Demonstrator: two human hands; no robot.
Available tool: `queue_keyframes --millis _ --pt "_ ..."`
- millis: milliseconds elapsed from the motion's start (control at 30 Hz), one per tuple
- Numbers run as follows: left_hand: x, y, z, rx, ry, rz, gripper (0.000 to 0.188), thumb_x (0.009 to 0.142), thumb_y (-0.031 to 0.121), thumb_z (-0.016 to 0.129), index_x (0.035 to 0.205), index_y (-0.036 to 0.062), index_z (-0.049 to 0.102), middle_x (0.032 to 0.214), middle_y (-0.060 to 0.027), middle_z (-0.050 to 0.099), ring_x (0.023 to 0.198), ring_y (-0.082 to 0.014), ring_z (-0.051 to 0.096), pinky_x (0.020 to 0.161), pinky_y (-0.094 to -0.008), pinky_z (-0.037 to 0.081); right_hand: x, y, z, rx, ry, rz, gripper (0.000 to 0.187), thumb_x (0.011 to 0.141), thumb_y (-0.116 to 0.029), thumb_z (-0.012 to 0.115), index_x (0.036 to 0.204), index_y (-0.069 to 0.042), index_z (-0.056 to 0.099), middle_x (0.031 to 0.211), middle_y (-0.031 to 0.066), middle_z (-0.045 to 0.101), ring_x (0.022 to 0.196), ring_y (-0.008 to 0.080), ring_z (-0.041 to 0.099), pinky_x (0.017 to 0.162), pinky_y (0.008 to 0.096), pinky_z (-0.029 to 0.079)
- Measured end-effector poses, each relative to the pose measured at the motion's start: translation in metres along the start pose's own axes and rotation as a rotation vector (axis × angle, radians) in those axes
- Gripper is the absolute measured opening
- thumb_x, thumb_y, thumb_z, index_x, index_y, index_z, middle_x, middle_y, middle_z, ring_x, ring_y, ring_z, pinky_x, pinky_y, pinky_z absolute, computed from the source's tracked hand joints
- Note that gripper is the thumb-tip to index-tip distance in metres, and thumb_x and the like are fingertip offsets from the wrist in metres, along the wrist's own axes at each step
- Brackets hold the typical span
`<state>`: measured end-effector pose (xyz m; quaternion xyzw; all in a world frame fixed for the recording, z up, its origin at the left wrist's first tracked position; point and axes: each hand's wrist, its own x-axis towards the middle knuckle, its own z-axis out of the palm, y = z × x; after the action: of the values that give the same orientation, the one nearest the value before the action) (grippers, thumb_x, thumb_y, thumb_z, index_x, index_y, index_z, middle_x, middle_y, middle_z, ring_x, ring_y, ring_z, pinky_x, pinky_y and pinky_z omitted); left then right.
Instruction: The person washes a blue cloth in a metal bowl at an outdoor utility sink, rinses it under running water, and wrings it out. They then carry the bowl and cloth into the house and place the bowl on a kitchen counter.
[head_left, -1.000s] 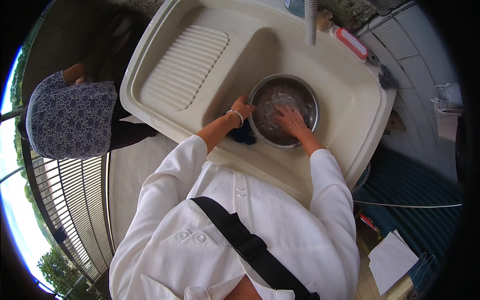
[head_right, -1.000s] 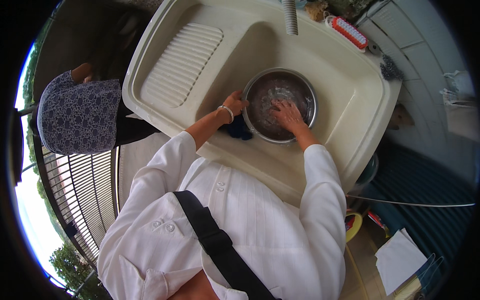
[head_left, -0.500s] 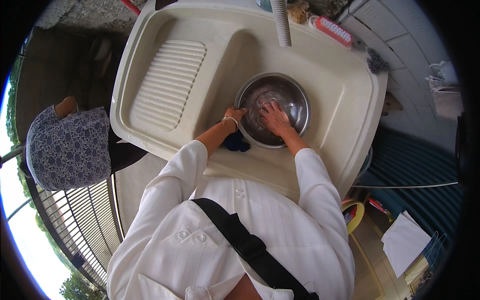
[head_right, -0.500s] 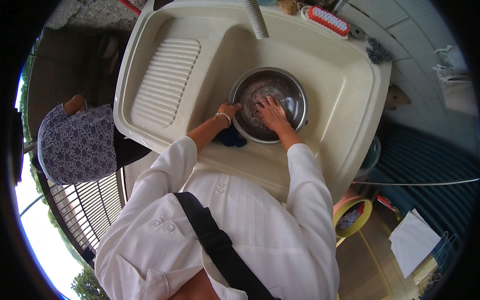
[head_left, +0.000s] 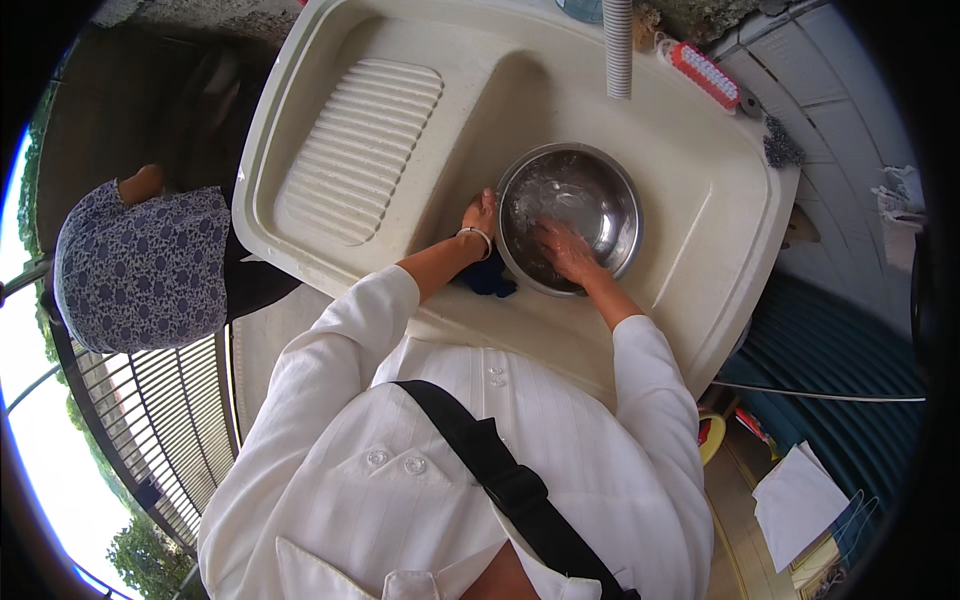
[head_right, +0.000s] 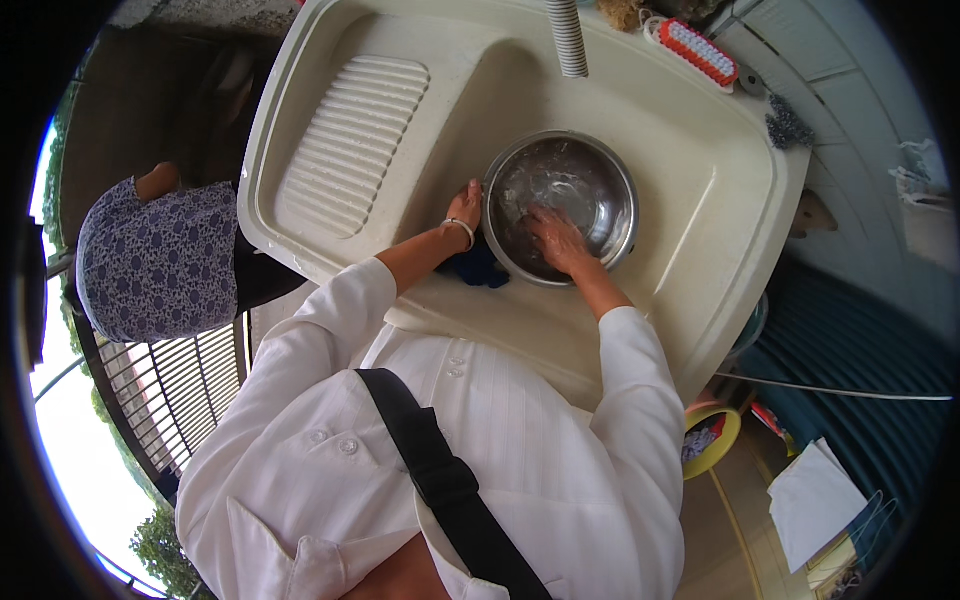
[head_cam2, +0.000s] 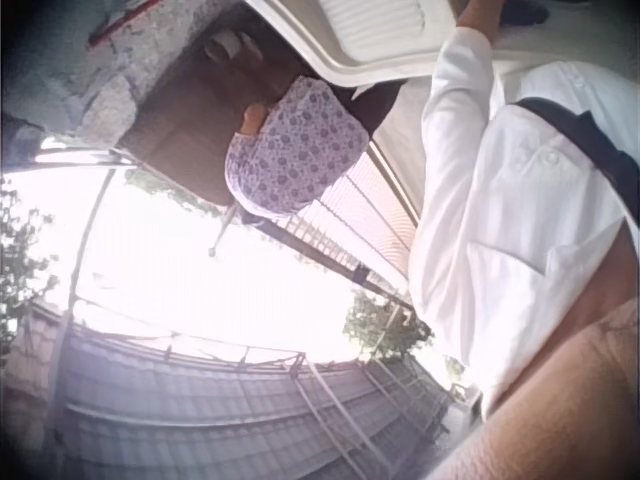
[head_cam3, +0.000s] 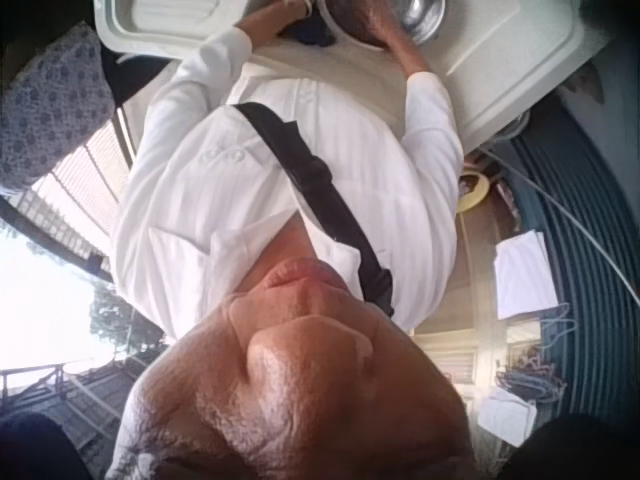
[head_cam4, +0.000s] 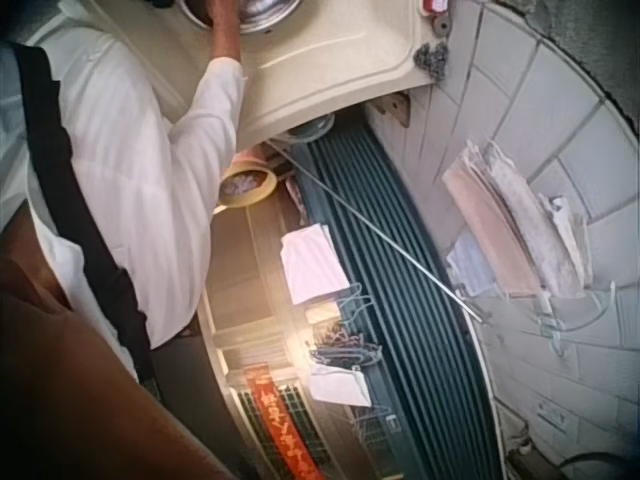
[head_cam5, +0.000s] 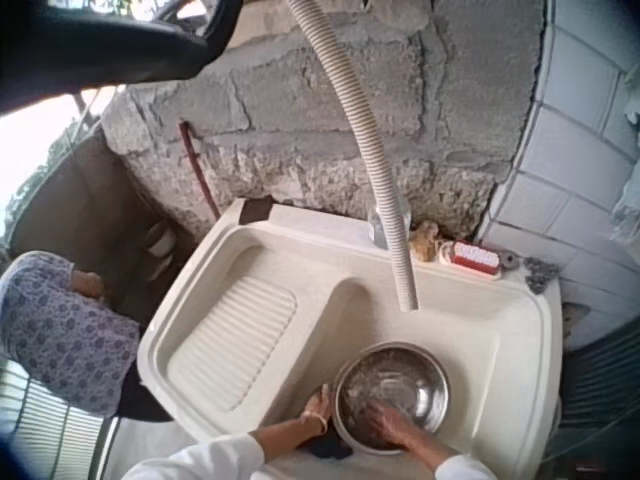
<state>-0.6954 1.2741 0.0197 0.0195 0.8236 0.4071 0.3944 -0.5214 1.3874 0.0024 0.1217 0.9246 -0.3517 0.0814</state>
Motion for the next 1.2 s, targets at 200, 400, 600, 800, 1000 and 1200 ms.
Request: queue_keyframes --millis 200,400,600,800,1000,1200 --pt "-0.028 0.003 -0.032 1.331 -0.671 0.248 0.036 0.076 0.011 0.056 0.111 0.0051 0.056 0.122 -0.0164 0.048 0.115 -0.0344 0.045 0.098 -0.0397 0.036 -0.009 -0.002 -0.001 0.095 0.304 0.187 0.033 0.081 -0.007 0.053 0.113 -0.002 0.053 0.12 0.0195 0.047 0.11 0.0362 0.047 0.094 0.0398 0.039" --pt "-0.031 -0.003 -0.029 1.56 -0.868 0.344 0.047 0.066 0.025 0.061 0.11 0.0067 0.061 0.108 -0.0139 0.06 0.102 -0.0284 0.055 0.088 -0.0389 0.042 0.002 -0.06 -0.003 0.286 0.342 -0.018 0.032 0.082 -0.004 0.05 0.114 -0.002 0.052 0.116 0.0181 0.05 0.106 0.0335 0.05 0.091 0.0365 0.04" --pt "-0.04 0.058 -0.055 0.545 -1.051 0.154 0.052 0.067 0.023 0.06 0.114 0.0032 0.055 0.103 -0.013 0.06 0.097 -0.0262 0.057 0.08 -0.0333 0.048 -0.003 -0.099 -0.007 1.148 0.264 0.197 0.041 0.089 -0.026 0.048 0.123 -0.003 0.045 0.121 0.0127 0.047 0.113 0.0244 0.045 0.094 0.0357 0.037" --pt "-0.08 0.112 -0.039 -0.271 -0.798 -0.031 0.049 0.076 0.031 0.061 0.116 0.003 0.052 0.109 -0.0118 0.057 0.098 -0.0238 0.056 0.083 -0.0328 0.046 -0.016 -0.089 -0.067 1.535 0.554 0.356 0.048 0.09 -0.032 0.045 0.128 -0.003 0.04 0.126 0.0106 0.044 0.115 0.0215 0.042 0.097 0.0353 0.033" --pt "-0.036 0.058 0.021 0.221 -0.167 0.352 0.046 0.075 0.026 0.06 0.115 0.0059 0.053 0.113 -0.022 0.054 0.105 -0.0364 0.051 0.094 -0.0373 0.04 -0.021 -0.019 -0.083 0.241 0.427 0.364 0.053 0.075 -0.011 0.056 0.127 -0.01 0.044 0.128 0.0123 0.042 0.118 0.0314 0.038 0.1 0.0386 0.03" --pt "-0.034 0.033 0.048 0.11 -0.312 0.034 0.064 0.082 0.034 0.055 0.132 -0.0007 0.035 0.127 -0.0202 0.046 0.117 -0.0273 0.046 0.097 -0.0327 0.037 0.002 0.016 -0.008 -0.16 0.459 0.406 0.051 0.084 -0.038 0.054 0.13 -0.019 0.043 0.139 0.0182 0.028 0.123 0.0434 0.027 0.098 0.0518 0.027"
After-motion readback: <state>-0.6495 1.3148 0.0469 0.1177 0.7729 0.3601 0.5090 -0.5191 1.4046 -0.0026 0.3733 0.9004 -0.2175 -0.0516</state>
